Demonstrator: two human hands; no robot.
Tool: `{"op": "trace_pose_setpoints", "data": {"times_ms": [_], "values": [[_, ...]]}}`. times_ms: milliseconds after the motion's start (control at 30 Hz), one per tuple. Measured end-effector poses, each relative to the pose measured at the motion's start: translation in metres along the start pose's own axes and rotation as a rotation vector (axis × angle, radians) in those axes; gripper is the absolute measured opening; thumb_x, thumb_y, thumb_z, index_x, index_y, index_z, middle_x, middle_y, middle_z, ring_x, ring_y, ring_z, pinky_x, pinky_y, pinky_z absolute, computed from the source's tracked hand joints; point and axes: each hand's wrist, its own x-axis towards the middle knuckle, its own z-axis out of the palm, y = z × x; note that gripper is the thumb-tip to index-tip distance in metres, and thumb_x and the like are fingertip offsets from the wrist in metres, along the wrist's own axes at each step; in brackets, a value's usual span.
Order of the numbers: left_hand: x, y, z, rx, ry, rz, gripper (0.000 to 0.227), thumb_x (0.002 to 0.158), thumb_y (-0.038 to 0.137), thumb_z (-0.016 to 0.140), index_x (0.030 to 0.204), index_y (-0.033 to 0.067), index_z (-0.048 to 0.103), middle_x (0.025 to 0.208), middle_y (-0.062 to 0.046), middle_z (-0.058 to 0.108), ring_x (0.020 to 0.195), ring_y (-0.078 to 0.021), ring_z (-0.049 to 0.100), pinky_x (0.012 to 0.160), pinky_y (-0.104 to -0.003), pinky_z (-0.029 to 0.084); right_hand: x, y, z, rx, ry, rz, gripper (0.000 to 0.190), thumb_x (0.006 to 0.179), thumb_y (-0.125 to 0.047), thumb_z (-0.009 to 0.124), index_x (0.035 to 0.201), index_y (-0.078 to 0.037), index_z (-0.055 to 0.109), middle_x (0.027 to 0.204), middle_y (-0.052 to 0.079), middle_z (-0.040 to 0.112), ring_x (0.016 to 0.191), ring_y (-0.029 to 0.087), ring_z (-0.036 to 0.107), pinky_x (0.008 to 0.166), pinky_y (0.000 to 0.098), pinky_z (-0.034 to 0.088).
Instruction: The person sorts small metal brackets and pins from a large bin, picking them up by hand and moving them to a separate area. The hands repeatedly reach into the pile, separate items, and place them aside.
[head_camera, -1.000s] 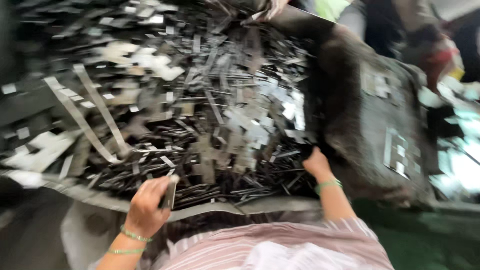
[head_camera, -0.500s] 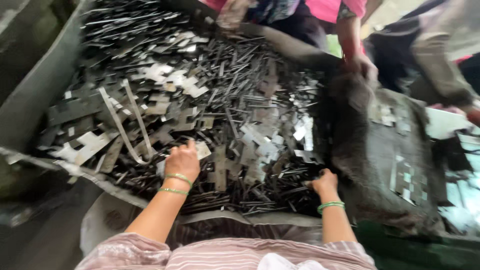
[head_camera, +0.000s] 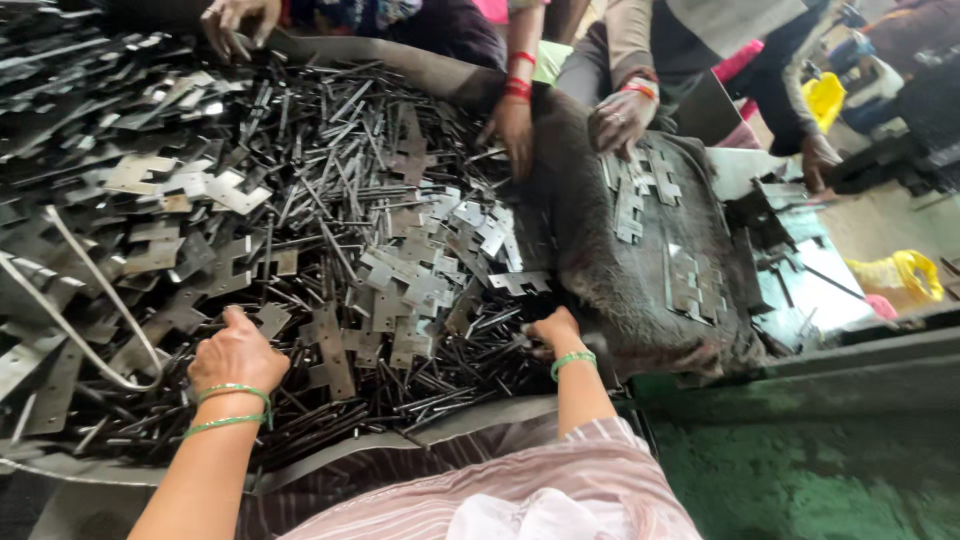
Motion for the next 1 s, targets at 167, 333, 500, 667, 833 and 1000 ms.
{"op": "trace_pose_setpoints", "data": {"times_ms": [167,333,500,667,833,1000], "values": [[0.008,-0.002,0.016,0.068,0.066,0.074,0.061,0.081,0.026,0.074,0.133,0.0039,0.05,0.116,-0.023,0.074,0.113,-0.0414,0.069,0.092,-0.051,0.058,-0.011,-0.003,-0.018,-0.218,-0.037,-0.108,0.087,0.062,-0.051,0.097,0.122,0.004,0.068,0.123,0.024,0.069,0.11,0.036,0.068,0.094,0.0431,0.056],[0.018,-0.01,0.023,0.068,-0.005,0.066,0.057,0.08,0.028,0.074,0.127,0.0013,0.055,0.122,-0.023,0.073,0.117,-0.0418,0.069,0.097,-0.05,0.058,-0.02,-0.003,-0.032,-0.485,-0.228,-0.24,0.068,0.059,-0.048,0.095,0.101,0.003,0.077,0.11,0.022,0.075,0.1,0.034,0.074,0.09,0.0416,0.058],[0.021,-0.012,0.044,0.071,0.096,0.118,0.059,0.082,0.032,0.071,0.126,-0.0018,0.053,0.123,-0.025,0.071,0.116,-0.0452,0.067,0.095,-0.052,0.058,-0.041,0.0,-0.043,-0.603,-0.243,-0.32,0.052,0.059,-0.032,0.094,0.096,0.001,0.078,0.104,0.023,0.077,0.095,0.036,0.076,0.086,0.0437,0.06],[0.024,-0.019,0.054,0.144,0.165,0.169,0.058,0.083,0.036,0.07,0.123,-0.0033,0.054,0.118,-0.026,0.073,0.112,-0.0453,0.07,0.097,-0.049,0.058,-0.082,0.005,-0.043,-0.434,-0.15,-0.549,0.047,0.058,-0.027,0.094,0.096,-0.005,0.077,0.094,0.02,0.074,0.092,0.038,0.07,0.082,0.046,0.057],[0.007,0.002,0.015,0.056,0.007,0.079,0.06,0.081,0.028,0.073,0.13,0.0042,0.048,0.114,-0.028,0.073,0.109,-0.046,0.071,0.096,-0.052,0.057,-0.129,0.017,-0.087,-0.059,-0.345,-0.573,0.026,0.077,-0.019,0.084,0.089,0.002,0.075,0.071,0.011,0.072,0.066,0.025,0.069,0.059,0.0383,0.054],[0.015,0.005,-0.006,-0.064,-0.11,0.002,0.074,0.08,0.021,0.074,0.139,-0.0027,0.037,0.108,-0.032,0.071,0.103,-0.0464,0.072,0.091,-0.052,0.058,-0.177,0.004,-0.099,0.718,-0.597,-0.383,0.029,0.085,-0.009,0.072,0.112,0.003,0.073,0.08,0.011,0.073,0.063,0.014,0.067,0.051,0.0268,0.047]]}}
